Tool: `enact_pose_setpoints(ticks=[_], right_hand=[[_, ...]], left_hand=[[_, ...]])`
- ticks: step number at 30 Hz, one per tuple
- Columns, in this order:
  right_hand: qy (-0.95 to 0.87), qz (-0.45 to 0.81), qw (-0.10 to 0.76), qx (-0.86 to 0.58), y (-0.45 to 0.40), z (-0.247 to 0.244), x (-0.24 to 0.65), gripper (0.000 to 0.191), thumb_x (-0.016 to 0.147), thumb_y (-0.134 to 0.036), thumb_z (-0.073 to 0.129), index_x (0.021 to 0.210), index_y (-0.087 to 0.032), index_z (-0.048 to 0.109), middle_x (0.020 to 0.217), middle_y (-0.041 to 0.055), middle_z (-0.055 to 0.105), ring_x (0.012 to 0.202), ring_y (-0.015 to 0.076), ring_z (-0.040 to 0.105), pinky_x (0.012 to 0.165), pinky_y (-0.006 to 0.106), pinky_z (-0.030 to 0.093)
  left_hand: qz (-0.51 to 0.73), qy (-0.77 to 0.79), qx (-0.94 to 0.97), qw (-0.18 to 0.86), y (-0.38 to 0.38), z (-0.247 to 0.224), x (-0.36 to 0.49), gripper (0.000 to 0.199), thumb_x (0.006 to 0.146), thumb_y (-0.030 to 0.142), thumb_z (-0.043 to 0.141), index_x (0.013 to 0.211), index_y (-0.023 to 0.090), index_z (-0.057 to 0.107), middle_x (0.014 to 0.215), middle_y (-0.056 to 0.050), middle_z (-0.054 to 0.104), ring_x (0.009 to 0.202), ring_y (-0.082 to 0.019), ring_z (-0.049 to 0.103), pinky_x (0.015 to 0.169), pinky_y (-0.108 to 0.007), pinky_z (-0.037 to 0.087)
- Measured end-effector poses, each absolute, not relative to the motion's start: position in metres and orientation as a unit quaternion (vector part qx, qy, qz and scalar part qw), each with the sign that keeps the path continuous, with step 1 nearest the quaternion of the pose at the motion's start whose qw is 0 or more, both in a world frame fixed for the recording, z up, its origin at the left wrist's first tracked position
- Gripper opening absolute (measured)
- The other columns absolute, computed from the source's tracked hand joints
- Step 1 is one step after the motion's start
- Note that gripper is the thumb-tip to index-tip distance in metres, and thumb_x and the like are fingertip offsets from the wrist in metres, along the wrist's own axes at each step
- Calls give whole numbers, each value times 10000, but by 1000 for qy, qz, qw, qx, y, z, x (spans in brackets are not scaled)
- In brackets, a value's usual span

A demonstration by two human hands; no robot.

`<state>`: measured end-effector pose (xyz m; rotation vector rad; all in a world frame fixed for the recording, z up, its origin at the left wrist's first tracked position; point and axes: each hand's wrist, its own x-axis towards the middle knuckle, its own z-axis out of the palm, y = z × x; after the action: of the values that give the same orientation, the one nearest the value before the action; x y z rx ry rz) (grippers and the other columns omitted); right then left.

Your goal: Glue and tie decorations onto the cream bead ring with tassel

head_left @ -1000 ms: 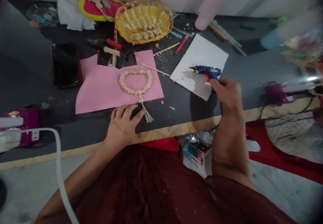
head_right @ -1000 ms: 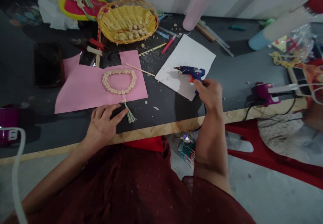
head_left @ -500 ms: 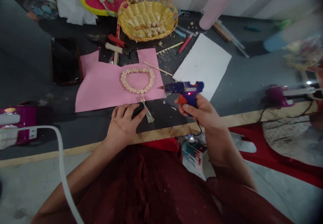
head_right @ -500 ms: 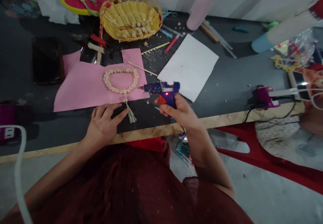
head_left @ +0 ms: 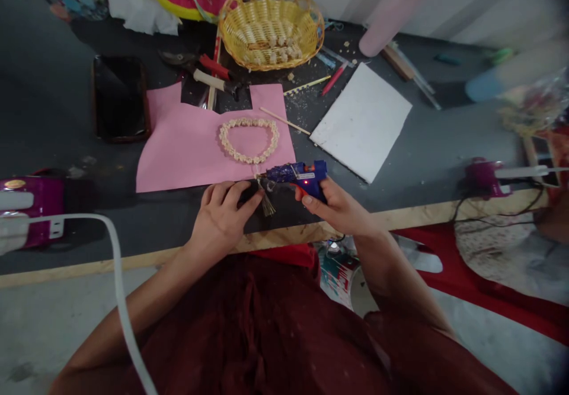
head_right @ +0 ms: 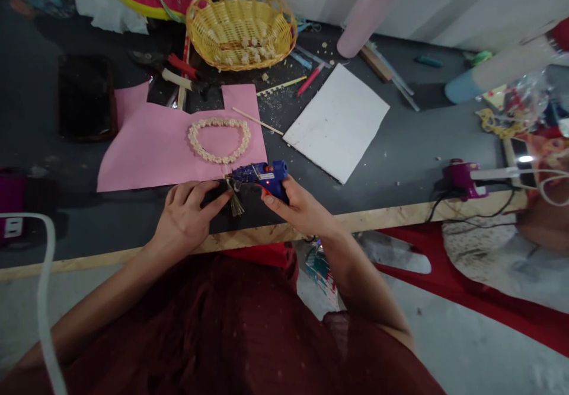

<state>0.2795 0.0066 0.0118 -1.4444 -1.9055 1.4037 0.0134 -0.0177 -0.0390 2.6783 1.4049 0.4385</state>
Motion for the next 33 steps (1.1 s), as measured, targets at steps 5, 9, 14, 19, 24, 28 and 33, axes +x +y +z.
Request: enact_pose_setpoints(ticks=[5,9,14,19,24,28,33], right_hand=[[-679,489,187,-515,6,12,280,290,952,-473,508,1017,-196,565,930,50,579,837,182,556,779,382,508],[-683,486,191,-511,6,12,282,283,953,-473,513,1028,-208,579,951,52,589,846,181,566,796,378,511],[-682,489,198,-508,6,12,282,299,950,-479,518,1026,-199,589,964,53,591,842,173,567,792,355,505],[-690,481,184,-509,6,11,282,286,953,-465,516,1020,-195,582,976,59,597,842,174,564,788,354,503],[-695,469,184,-514,7,11,280,277,955,-459,512,1009,-196,580,968,65,601,842,185,571,786,378,513],[-695,473,190,-508,7,9,280,271,954,-454,515,1032,-204,587,999,68,616,878,200,593,816,400,525],[-696,470,200,-504,10,6,281,281,950,-445,529,1081,-206,599,1055,76,628,943,214,604,866,413,528]], left_hand=[[147,457,875,55,-17,-39,13,497,882,114,495,1344,280,576,1303,-113,570,1131,-298,485,956,-487,420],[150,457,875,59,-17,-40,13,480,903,136,474,1348,282,573,1300,-119,572,1127,-302,486,951,-493,419],[147,459,874,63,-18,-39,13,488,894,135,482,1349,287,571,1307,-117,566,1137,-302,481,961,-492,417],[144,459,875,57,-18,-40,13,500,878,118,496,1344,281,576,1305,-119,571,1136,-309,474,952,-499,423],[144,456,877,47,-18,-39,13,502,876,110,500,1345,272,576,1299,-119,571,1128,-306,475,951,-491,424],[141,458,876,51,-18,-39,13,498,883,123,495,1351,277,568,1300,-121,568,1130,-307,477,948,-493,425],[143,458,876,48,-18,-39,13,487,890,131,492,1347,276,573,1298,-117,570,1124,-305,482,951,-492,423]])
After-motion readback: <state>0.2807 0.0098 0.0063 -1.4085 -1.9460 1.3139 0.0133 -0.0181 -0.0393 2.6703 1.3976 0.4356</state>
